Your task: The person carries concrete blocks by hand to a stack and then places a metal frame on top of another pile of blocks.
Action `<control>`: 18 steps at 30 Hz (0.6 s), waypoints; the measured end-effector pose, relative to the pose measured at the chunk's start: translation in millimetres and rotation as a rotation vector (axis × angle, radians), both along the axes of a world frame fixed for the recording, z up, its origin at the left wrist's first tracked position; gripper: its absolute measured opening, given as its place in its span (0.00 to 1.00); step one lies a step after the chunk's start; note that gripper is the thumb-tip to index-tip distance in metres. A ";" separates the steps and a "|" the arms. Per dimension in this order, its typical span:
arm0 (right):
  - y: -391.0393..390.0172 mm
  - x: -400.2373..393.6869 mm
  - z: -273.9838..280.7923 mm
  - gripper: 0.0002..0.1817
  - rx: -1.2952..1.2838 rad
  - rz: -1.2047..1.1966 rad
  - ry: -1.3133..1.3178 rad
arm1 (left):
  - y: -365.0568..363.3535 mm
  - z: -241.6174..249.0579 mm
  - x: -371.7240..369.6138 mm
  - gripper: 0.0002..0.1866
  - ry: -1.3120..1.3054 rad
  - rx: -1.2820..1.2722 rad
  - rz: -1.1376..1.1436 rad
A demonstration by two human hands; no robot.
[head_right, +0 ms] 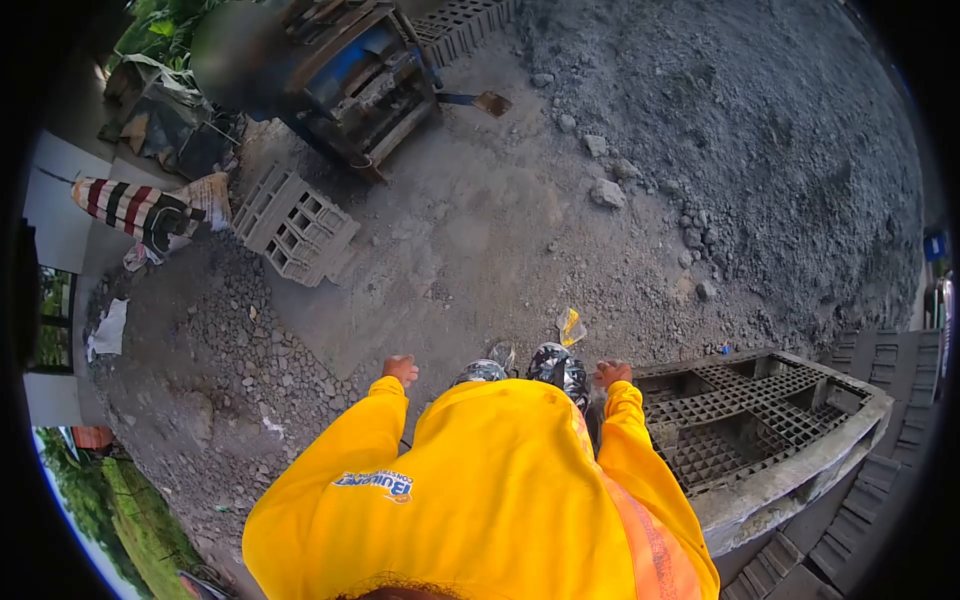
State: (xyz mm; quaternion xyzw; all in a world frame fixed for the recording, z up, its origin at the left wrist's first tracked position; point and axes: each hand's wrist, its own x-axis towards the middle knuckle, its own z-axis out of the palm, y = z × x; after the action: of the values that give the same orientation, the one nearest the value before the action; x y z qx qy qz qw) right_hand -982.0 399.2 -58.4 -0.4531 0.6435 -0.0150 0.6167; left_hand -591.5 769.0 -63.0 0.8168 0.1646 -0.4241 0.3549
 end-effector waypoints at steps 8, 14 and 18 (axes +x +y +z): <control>-122.8 20.3 -35.8 0.14 0.302 -0.299 0.155 | -356.0 5.9 201.4 0.16 -0.339 -0.199 -0.408; -281.6 101.8 -47.5 0.20 -0.066 1.390 0.771 | -504.3 75.4 238.0 0.17 -0.108 -0.188 -0.366; -443.9 198.0 -19.6 0.18 -0.141 0.968 0.423 | -540.5 96.9 274.0 0.18 -0.003 -0.181 -0.229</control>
State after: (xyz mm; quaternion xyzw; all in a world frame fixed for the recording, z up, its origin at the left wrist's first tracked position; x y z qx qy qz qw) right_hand -784.1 -44.7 -78.0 -0.7318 0.4685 0.3196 0.3779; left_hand -317.6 228.5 33.9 0.7954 0.0308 -0.4738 0.3768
